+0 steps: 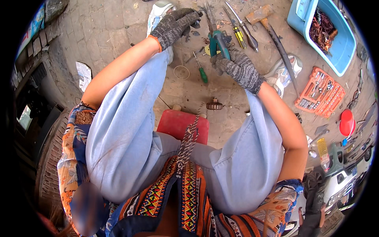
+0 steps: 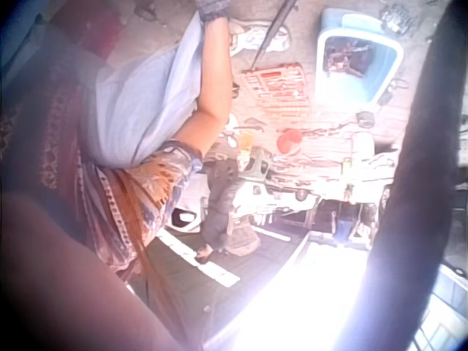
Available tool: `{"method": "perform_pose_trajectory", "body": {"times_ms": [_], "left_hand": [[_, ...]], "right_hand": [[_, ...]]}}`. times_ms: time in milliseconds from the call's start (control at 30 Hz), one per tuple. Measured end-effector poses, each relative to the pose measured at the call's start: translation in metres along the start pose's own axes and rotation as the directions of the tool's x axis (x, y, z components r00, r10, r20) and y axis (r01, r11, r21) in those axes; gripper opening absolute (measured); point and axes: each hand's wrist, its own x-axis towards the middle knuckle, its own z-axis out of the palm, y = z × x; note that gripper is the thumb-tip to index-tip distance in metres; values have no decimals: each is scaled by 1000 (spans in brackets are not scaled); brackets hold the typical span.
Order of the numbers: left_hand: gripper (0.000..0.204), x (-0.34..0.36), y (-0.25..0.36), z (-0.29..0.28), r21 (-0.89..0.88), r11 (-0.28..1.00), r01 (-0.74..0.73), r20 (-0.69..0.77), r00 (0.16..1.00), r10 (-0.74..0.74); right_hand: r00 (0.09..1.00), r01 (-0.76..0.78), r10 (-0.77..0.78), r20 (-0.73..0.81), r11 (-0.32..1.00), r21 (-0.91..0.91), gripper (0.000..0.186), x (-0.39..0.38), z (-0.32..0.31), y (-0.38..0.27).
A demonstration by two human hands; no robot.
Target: The person sits on the ground and uses pliers and a screwdriver to disassemble and manipulate small metal lock components. They remove parts from the lock body, place them on the ground, and occasionally pick them up to continue working.
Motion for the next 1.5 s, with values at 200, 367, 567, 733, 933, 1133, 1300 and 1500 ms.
{"method": "perform_pose_trajectory", "body": {"times_ms": [200, 367, 567, 733, 933, 1133, 1300, 1500], "left_hand": [[42, 1, -3, 0, 122, 985, -120, 30, 993, 117], [39, -1, -12, -1, 180, 961, -210, 111, 975, 192], [47, -4, 1, 4, 33, 999, -12, 17, 1000, 12], [58, -6, 0, 6, 110, 992, -62, 45, 997, 58], [55, -10, -2, 5, 161, 976, -144, 63, 989, 136], [47, -16, 2, 4, 242, 961, -138, 136, 985, 107], [48, -15, -4, 1, 332, 931, -150, 155, 982, 103], [53, -5, -7, -13, 381, 925, -3, 151, 987, -59]], "right_hand": [[999, -32, 32, -6, 970, -241, 45, 3, 0, 0], [996, -16, 11, -90, 998, -53, 47, 9, -4, 15], [997, -47, 64, -34, 928, 369, 49, 22, 10, -2], [970, -228, 238, 49, 825, 518, 45, 21, 15, -2], [978, -176, 207, -1, 831, 528, 34, 17, 15, 18], [963, -252, 265, -40, 946, 205, 40, 12, 10, 9], [972, -184, 148, -184, 964, -192, 49, 16, 16, -3], [980, -168, 184, 82, 971, -169, 53, 11, -16, 25]]}}
